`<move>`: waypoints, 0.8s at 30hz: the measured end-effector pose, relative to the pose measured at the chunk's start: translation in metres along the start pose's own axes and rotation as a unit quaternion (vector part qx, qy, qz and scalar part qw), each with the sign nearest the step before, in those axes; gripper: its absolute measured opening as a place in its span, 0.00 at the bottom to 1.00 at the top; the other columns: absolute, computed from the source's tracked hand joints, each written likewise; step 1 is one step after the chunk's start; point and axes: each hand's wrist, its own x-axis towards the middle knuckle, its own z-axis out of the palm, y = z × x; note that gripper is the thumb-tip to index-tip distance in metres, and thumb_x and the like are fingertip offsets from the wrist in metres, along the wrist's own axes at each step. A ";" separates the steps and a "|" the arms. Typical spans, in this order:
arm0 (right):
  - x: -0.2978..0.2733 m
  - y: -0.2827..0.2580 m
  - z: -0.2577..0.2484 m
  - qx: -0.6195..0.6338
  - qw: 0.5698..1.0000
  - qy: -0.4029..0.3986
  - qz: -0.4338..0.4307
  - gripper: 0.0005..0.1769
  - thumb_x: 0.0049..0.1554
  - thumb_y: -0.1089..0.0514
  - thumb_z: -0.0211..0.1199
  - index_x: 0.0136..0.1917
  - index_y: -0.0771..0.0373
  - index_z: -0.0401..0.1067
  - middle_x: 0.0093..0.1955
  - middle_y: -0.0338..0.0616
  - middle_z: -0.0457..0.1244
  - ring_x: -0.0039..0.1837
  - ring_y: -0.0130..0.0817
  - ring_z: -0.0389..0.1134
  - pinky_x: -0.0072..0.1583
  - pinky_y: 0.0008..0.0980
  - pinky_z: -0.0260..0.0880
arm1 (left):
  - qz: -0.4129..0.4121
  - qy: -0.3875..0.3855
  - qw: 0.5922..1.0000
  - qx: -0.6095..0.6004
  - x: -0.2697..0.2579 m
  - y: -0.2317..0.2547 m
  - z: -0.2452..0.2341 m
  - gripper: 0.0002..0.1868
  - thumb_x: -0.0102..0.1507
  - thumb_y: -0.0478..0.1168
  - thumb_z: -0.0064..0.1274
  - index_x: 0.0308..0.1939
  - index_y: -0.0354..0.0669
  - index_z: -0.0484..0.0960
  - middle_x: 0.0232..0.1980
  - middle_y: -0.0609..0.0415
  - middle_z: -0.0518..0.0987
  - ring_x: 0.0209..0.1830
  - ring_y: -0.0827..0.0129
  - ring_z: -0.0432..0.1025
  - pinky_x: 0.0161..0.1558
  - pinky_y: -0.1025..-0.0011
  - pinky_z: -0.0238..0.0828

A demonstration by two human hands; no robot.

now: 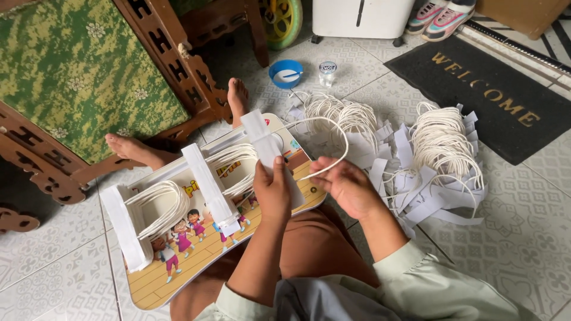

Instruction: Assembling white cord handles onto cardboard packaging sheets by threading them through pre-cut slots.

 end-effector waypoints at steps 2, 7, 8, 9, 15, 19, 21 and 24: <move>-0.002 0.009 0.006 -0.010 1.000 -0.007 0.008 0.19 0.60 0.63 0.61 0.63 0.72 0.72 0.59 0.62 0.70 0.62 0.50 0.72 0.67 0.55 0.71 | 0.005 -0.007 1.000 -0.005 -0.003 0.005 0.004 0.11 0.70 0.45 0.52 0.42 0.41 0.77 0.25 0.50 0.78 0.22 0.68 0.71 0.25 0.70 0.72; -0.007 0.058 -0.016 -0.005 0.999 0.033 -0.025 0.12 0.60 0.66 0.62 0.57 0.72 0.73 0.54 0.65 0.71 0.59 0.54 0.73 0.64 0.56 0.73 | 0.017 -0.014 1.000 0.001 -0.006 0.006 0.006 0.12 0.70 0.46 0.52 0.42 0.39 0.77 0.25 0.48 0.78 0.21 0.68 0.70 0.25 0.70 0.71; -0.011 0.065 -0.015 0.019 0.998 0.055 -0.034 0.11 0.60 0.66 0.61 0.56 0.71 0.73 0.54 0.64 0.71 0.59 0.53 0.74 0.65 0.55 0.72 | 0.002 -0.004 1.000 0.010 -0.006 0.009 0.005 0.13 0.70 0.46 0.52 0.42 0.39 0.77 0.23 0.48 0.78 0.21 0.67 0.70 0.25 0.69 0.71; -0.014 0.072 -0.016 0.042 0.995 0.077 -0.043 0.10 0.60 0.66 0.61 0.55 0.70 0.73 0.54 0.63 0.71 0.58 0.51 0.74 0.66 0.55 0.72 | -0.013 0.005 1.000 0.018 -0.006 0.011 0.006 0.13 0.70 0.47 0.51 0.41 0.40 0.76 0.22 0.49 0.77 0.20 0.67 0.71 0.24 0.69 0.72; -0.019 0.033 0.026 -0.018 0.996 0.089 0.014 0.16 0.60 0.62 0.63 0.61 0.68 0.74 0.55 0.57 0.71 0.57 0.42 0.74 0.64 0.45 0.74 | 0.015 0.009 0.999 0.026 -0.004 0.002 0.001 0.13 0.70 0.47 0.51 0.43 0.41 0.78 0.24 0.49 0.79 0.21 0.67 0.71 0.25 0.70 0.70; -0.034 0.031 0.042 -0.150 0.984 0.065 0.067 0.17 0.57 0.64 0.67 0.60 0.67 0.77 0.55 0.51 0.72 0.56 0.36 0.73 0.63 0.41 0.75 | 0.086 0.033 0.989 0.112 -0.014 -0.005 -0.004 0.15 0.69 0.46 0.54 0.46 0.36 0.78 0.32 0.33 0.81 0.27 0.53 0.73 0.32 0.55 0.69; -0.041 0.034 0.050 -0.259 0.959 0.088 0.077 0.05 0.58 0.65 0.67 0.47 0.66 0.82 0.43 0.47 0.73 0.45 0.31 0.71 0.53 0.37 0.77 | 0.117 0.027 0.984 0.133 -0.017 0.012 -0.004 0.12 0.69 0.45 0.52 0.44 0.37 0.78 0.29 0.44 0.82 0.26 0.54 0.76 0.34 0.58 0.72; -0.041 0.045 0.047 -0.222 0.963 0.125 0.090 0.03 0.57 0.67 0.66 0.44 0.69 0.80 0.37 0.47 0.69 0.39 0.34 0.71 0.46 0.37 0.78 | 0.189 0.013 0.966 0.175 -0.018 0.012 -0.010 0.12 0.68 0.47 0.53 0.39 0.43 0.77 0.30 0.47 0.83 0.29 0.49 0.77 0.34 0.59 0.71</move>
